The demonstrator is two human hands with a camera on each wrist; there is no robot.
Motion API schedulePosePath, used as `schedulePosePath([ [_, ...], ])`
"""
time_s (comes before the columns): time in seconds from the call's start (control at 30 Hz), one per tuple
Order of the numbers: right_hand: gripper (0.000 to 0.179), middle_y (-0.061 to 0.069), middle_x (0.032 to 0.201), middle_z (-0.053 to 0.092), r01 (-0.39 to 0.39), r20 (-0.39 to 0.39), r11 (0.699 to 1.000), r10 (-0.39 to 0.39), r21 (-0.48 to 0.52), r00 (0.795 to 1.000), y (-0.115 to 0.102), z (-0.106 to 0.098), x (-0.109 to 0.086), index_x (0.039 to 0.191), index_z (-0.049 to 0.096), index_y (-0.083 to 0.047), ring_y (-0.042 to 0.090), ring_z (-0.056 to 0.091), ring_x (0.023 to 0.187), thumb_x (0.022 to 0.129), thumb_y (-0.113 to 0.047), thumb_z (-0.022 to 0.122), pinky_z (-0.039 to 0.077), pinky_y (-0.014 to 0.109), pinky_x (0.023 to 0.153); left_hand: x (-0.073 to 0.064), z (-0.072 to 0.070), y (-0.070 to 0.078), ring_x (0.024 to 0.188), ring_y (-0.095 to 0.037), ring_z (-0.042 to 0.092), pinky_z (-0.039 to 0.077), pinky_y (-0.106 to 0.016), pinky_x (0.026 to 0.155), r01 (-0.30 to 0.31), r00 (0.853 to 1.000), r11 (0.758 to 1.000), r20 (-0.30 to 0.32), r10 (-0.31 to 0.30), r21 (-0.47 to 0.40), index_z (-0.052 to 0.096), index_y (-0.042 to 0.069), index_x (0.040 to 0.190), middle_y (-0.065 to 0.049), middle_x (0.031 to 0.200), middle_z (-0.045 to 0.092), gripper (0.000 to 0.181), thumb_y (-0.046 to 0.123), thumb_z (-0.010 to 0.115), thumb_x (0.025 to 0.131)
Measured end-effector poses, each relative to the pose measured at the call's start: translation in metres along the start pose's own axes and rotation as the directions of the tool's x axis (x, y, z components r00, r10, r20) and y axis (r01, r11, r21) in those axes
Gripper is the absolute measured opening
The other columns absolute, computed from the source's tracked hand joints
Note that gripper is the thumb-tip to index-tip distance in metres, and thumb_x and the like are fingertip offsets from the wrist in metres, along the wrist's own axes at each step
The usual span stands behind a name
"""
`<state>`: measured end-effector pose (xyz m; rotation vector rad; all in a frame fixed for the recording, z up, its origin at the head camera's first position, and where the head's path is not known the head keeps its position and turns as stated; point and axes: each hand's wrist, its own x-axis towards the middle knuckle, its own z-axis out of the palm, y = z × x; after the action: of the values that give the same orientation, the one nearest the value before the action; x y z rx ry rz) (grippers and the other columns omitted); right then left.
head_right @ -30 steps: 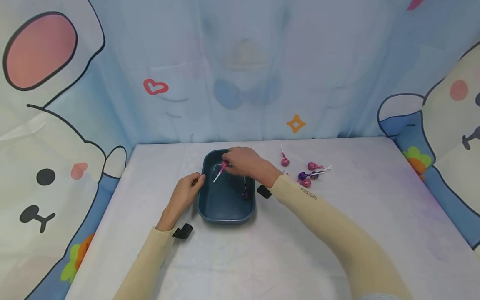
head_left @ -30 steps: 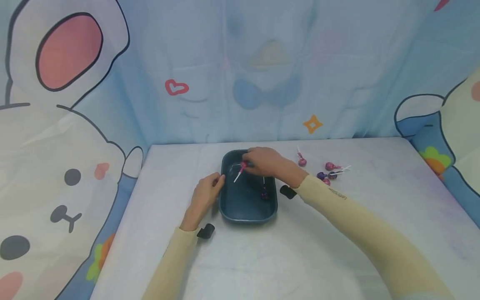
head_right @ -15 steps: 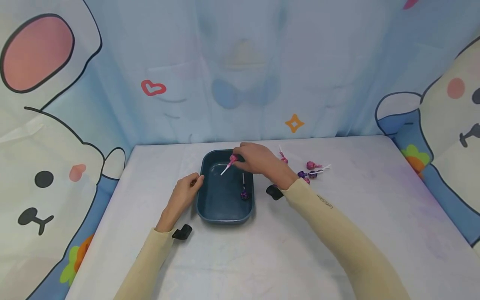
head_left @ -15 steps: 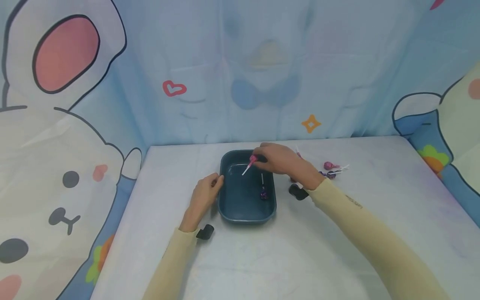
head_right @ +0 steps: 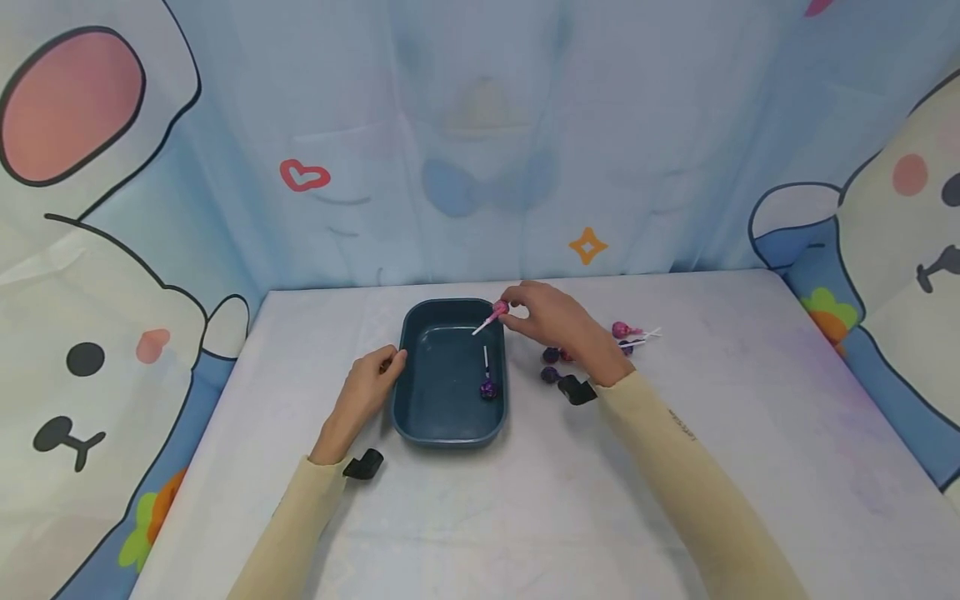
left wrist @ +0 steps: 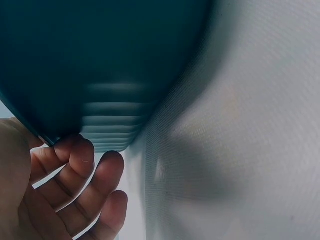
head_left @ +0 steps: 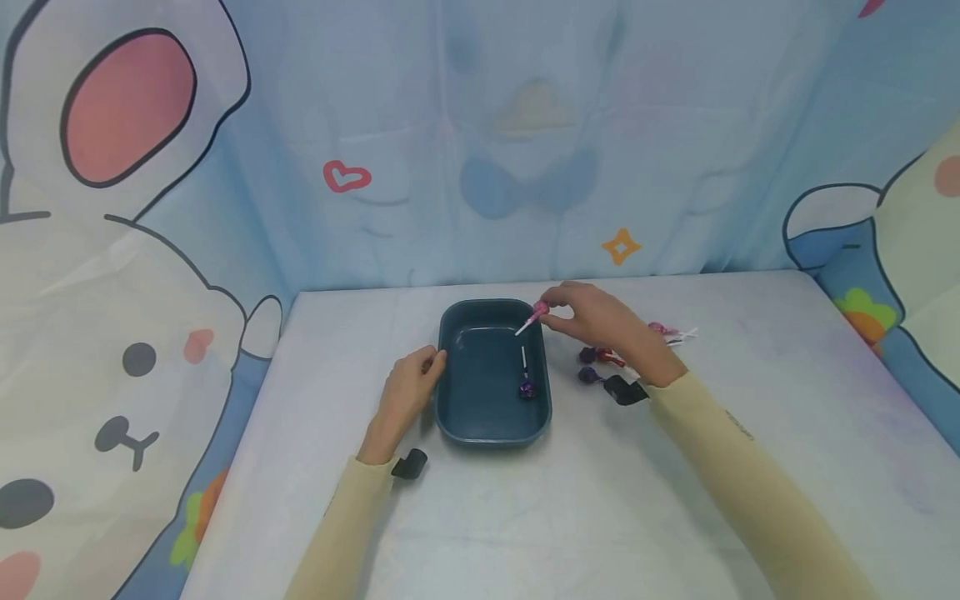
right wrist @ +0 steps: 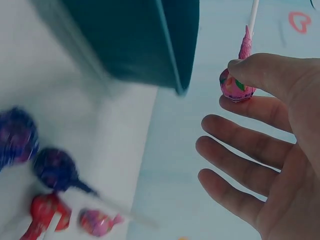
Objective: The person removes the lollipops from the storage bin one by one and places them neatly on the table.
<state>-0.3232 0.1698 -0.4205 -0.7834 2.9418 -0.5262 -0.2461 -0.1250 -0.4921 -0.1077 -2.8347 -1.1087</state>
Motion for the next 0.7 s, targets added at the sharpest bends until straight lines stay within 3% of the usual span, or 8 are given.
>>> schedulePosePath([
  [0.33,0.038,0.009,0.119,0.058,-0.093,0.11,0.992,0.083,0.089,0.99,0.049,0.002,-0.007,0.121,0.056,-0.012,0.028,0.053,0.111,0.087,-0.03,0.061,0.042,0.047,0.093,0.0,0.001,-0.002,0.055,-0.013,0.046,0.035,-0.027,0.05,0.005,1.0,1.0,-0.002,-0.005,-0.008,0.05,0.017,0.073,0.002,0.062,0.048,0.036,0.044,0.041,0.095],
  [0.53,0.036,0.011,0.119,0.059,-0.138,0.213,0.987,0.119,0.078,0.97,0.054,0.005,-0.006,0.12,0.056,-0.011,0.028,0.055,0.108,0.089,-0.027,0.059,0.044,0.047,0.09,0.001,0.002,-0.002,0.056,-0.014,0.046,0.036,-0.027,0.05,0.014,1.0,1.0,0.003,-0.014,-0.01,0.05,0.018,0.073,0.002,0.063,0.049,0.036,0.045,0.041,0.095],
  [0.7,0.032,0.007,0.111,0.061,-0.174,0.261,0.985,0.164,0.017,0.951,0.049,0.009,-0.002,0.115,0.06,-0.013,0.023,0.056,0.096,0.087,-0.029,0.06,0.047,0.044,0.084,0.0,0.001,-0.001,0.056,-0.014,0.047,0.036,-0.027,0.05,0.022,1.0,1.0,0.008,-0.021,-0.011,0.05,0.018,0.073,0.002,0.063,0.049,0.036,0.045,0.041,0.095],
])
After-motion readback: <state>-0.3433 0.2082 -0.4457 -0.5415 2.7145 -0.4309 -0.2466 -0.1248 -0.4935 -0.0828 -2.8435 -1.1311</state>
